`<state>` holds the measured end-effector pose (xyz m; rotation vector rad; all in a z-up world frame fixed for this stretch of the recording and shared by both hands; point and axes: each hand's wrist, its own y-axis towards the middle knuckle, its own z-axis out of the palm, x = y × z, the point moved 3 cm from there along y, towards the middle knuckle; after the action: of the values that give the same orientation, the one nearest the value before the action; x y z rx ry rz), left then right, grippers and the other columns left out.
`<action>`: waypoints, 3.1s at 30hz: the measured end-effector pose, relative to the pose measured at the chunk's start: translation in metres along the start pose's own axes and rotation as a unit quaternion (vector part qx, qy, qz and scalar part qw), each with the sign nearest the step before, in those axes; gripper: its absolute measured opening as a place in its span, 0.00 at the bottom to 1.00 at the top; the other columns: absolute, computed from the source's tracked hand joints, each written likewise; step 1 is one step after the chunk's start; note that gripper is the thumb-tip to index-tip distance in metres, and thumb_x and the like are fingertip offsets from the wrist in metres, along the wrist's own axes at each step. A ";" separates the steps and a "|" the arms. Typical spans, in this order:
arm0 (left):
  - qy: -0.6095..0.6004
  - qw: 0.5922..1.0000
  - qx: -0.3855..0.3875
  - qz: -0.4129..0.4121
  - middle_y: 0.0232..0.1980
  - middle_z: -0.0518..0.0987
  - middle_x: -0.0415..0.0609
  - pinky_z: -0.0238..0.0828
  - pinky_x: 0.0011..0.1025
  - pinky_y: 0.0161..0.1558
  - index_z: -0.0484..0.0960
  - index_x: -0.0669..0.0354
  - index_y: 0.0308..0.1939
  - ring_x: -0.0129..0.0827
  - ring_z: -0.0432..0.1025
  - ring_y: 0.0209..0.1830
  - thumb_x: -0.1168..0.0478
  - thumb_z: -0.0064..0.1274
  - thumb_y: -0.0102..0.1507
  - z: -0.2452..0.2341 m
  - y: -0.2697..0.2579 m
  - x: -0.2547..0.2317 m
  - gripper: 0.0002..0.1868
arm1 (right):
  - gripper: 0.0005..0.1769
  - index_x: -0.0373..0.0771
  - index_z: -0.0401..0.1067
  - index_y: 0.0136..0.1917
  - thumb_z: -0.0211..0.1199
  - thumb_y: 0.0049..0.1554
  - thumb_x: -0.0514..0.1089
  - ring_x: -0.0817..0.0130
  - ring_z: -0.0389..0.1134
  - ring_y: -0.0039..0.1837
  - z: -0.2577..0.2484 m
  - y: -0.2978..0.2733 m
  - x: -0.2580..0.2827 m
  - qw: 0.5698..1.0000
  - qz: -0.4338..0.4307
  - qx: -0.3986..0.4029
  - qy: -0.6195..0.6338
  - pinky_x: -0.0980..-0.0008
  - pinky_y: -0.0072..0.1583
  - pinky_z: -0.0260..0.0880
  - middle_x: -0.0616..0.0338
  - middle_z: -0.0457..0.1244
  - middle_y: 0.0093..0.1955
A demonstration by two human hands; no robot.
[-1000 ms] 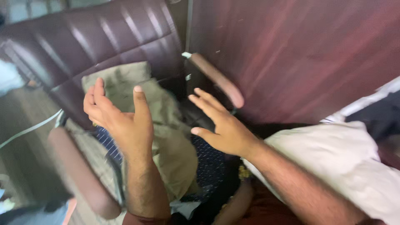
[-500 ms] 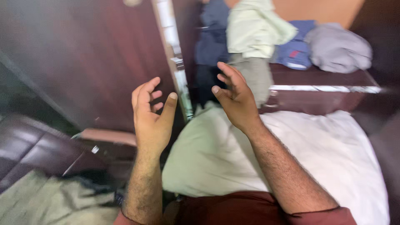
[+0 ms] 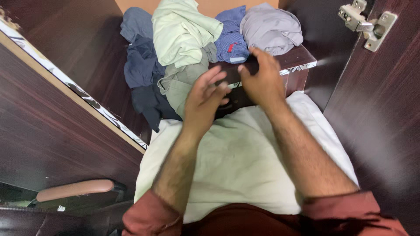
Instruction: The person sorts through various items of clothing in a drawer or closet, picking up each piece, unfolding or turning it over to view it, and then placing it on a nearby chair.
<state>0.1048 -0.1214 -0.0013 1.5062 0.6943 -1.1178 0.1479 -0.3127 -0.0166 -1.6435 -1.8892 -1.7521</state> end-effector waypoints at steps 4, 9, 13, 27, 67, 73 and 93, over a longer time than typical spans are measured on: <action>-0.020 1.000 0.015 0.003 0.65 0.76 0.51 0.77 0.28 0.45 0.67 0.62 0.72 0.28 0.76 0.48 0.59 0.52 0.70 0.031 0.032 0.013 0.27 | 0.31 0.44 0.75 0.62 0.76 0.49 0.58 0.36 0.49 0.76 0.009 0.042 -0.023 0.964 0.007 0.037 -0.262 0.38 0.73 0.44 0.34 0.55 0.70; -0.067 0.996 0.015 -0.064 0.57 0.80 0.46 0.76 0.27 0.41 0.73 0.61 0.67 0.27 0.75 0.43 0.56 0.53 0.70 0.037 0.039 0.035 0.23 | 0.42 0.30 0.68 0.66 0.74 0.49 0.60 0.41 0.51 0.74 0.015 0.044 -0.036 0.967 0.050 0.118 -0.219 0.49 0.73 0.51 0.36 0.54 0.72; -0.088 0.991 -0.008 -0.096 0.56 0.80 0.45 0.77 0.28 0.43 0.74 0.60 0.66 0.26 0.75 0.43 0.55 0.53 0.69 0.023 0.024 0.057 0.23 | 0.44 0.23 0.64 0.69 0.74 0.54 0.58 0.37 0.55 0.71 0.005 0.012 -0.024 0.992 -0.024 0.073 -0.095 0.51 0.69 0.58 0.33 0.54 0.71; -0.078 0.944 0.002 -0.321 0.52 0.78 0.56 0.76 0.36 0.39 0.69 0.59 0.62 0.39 0.76 0.45 0.48 0.57 0.61 0.037 -0.028 0.061 0.31 | 0.26 0.36 0.73 0.62 0.67 0.56 0.54 0.61 0.72 0.58 -0.075 -0.101 0.115 0.936 0.048 0.349 0.006 0.62 0.56 0.71 0.50 0.66 0.62; -0.039 0.989 -0.118 0.078 0.52 0.76 0.44 0.71 0.22 0.46 0.71 0.61 0.64 0.24 0.71 0.47 0.69 0.53 0.67 -0.035 -0.123 -0.009 0.20 | 0.34 0.31 0.60 0.75 0.69 0.60 0.38 0.66 0.65 0.69 -0.074 -0.113 0.089 0.976 0.034 -0.002 0.213 0.67 0.70 0.64 0.51 0.63 0.69; 0.036 0.998 -0.029 -0.045 0.52 0.79 0.47 0.75 0.27 0.48 0.71 0.67 0.65 0.27 0.74 0.48 0.58 0.60 0.64 0.000 -0.120 -0.033 0.28 | 0.30 0.35 0.63 0.74 0.60 0.61 0.44 0.64 0.66 0.67 -0.065 -0.115 0.087 0.812 0.248 0.077 0.523 0.63 0.67 0.66 0.53 0.64 0.68; 0.367 0.884 -0.199 0.212 0.55 0.80 0.58 0.77 0.40 0.56 0.75 0.63 0.61 0.52 0.78 0.54 0.59 0.64 0.60 0.007 -0.146 -0.084 0.27 | 0.42 0.41 0.51 0.81 0.58 0.60 0.57 0.63 0.61 0.73 -0.078 -0.132 0.123 0.976 0.113 0.172 0.066 0.61 0.70 0.62 0.49 0.59 0.73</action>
<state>-0.0574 -0.0806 0.0156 1.5959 0.9655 -0.0240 -0.0415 -0.2653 0.0053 -1.5025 -1.7463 -1.3256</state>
